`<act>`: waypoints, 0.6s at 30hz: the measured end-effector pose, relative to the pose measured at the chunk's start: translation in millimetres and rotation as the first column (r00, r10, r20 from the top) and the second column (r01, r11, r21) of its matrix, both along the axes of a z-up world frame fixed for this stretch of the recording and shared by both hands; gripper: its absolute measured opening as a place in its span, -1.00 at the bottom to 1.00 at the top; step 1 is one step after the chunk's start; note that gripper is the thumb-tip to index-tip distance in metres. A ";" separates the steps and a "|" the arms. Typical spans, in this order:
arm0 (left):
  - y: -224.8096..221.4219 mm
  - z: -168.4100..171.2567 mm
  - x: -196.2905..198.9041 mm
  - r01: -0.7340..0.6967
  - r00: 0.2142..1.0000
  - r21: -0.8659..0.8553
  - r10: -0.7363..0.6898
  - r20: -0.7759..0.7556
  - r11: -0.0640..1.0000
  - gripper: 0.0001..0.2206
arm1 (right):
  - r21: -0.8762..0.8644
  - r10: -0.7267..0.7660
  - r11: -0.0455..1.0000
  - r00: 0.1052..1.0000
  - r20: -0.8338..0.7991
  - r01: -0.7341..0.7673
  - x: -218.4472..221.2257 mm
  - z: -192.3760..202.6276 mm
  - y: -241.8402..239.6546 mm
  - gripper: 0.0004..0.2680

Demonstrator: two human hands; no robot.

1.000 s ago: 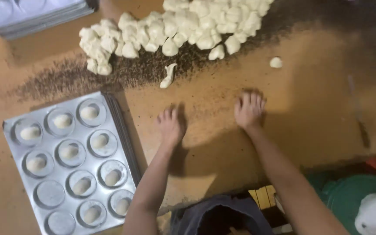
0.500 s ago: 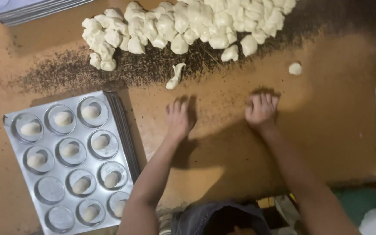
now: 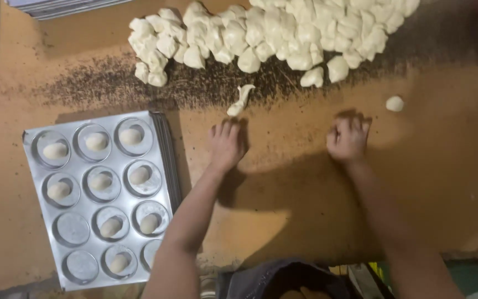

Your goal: Rolling small pieces of dough into balls and placing them into metal baking trays on a production table.

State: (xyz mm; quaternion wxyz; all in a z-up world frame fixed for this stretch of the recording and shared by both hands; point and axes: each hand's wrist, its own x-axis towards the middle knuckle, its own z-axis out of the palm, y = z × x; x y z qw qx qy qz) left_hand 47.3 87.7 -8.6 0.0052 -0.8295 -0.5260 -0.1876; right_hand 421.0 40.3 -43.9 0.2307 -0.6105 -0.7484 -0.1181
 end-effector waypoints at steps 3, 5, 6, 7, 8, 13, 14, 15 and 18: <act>5.3 2.5 32.5 -0.119 0.989 0.046 0.115 0.093 0.992 -0.67 | -0.036 -0.081 0.996 0.991 -0.105 0.078 -41.4 35.0 24.3 -0.86; 5.8 29.4 55.6 -0.277 0.951 -0.334 0.307 0.039 0.901 -0.55 | -0.138 -0.219 0.971 0.959 -0.179 0.196 -54.7 9.3 30.4 -0.84; -15.6 36.3 48.7 -0.267 0.953 -0.311 0.297 0.053 0.912 -0.55 | -0.111 -0.224 0.972 0.958 -0.180 0.206 -55.7 6.1 17.3 -0.84; -49.0 40.3 38.8 -0.104 0.993 -0.230 0.115 0.035 0.968 -0.64 | -0.092 -0.125 0.989 0.980 -0.157 0.112 -59.7 -0.4 -8.1 -0.88; -79.8 42.4 29.4 0.068 0.998 -0.150 -0.068 0.003 0.986 -0.70 | -0.076 -0.025 0.997 0.991 -0.132 0.015 -63.2 -8.9 -31.0 -0.92; -58.5 -11.4 -22.1 0.053 0.998 -0.159 -0.058 -0.026 0.986 -0.80 | 0.034 0.137 0.990 0.987 0.088 -0.140 14.4 -31.1 -34.5 -0.90; -36.8 -0.7 -14.6 0.006 1.000 -0.023 -0.006 -0.009 1.000 -0.83 | 0.033 0.147 0.988 0.988 0.055 -0.149 13.2 -3.2 -4.3 -0.87; -18.6 -15.9 1.3 0.000 1.000 -0.028 0.000 -0.012 1.000 -0.83 | 0.029 0.153 0.988 0.987 0.052 -0.155 2.5 7.4 16.5 -0.87; -21.2 -30.8 32.2 -0.202 0.972 -0.025 0.204 0.115 0.979 -0.84 | -0.010 0.011 1.000 0.991 -0.134 -0.013 -35.6 28.0 23.0 -0.83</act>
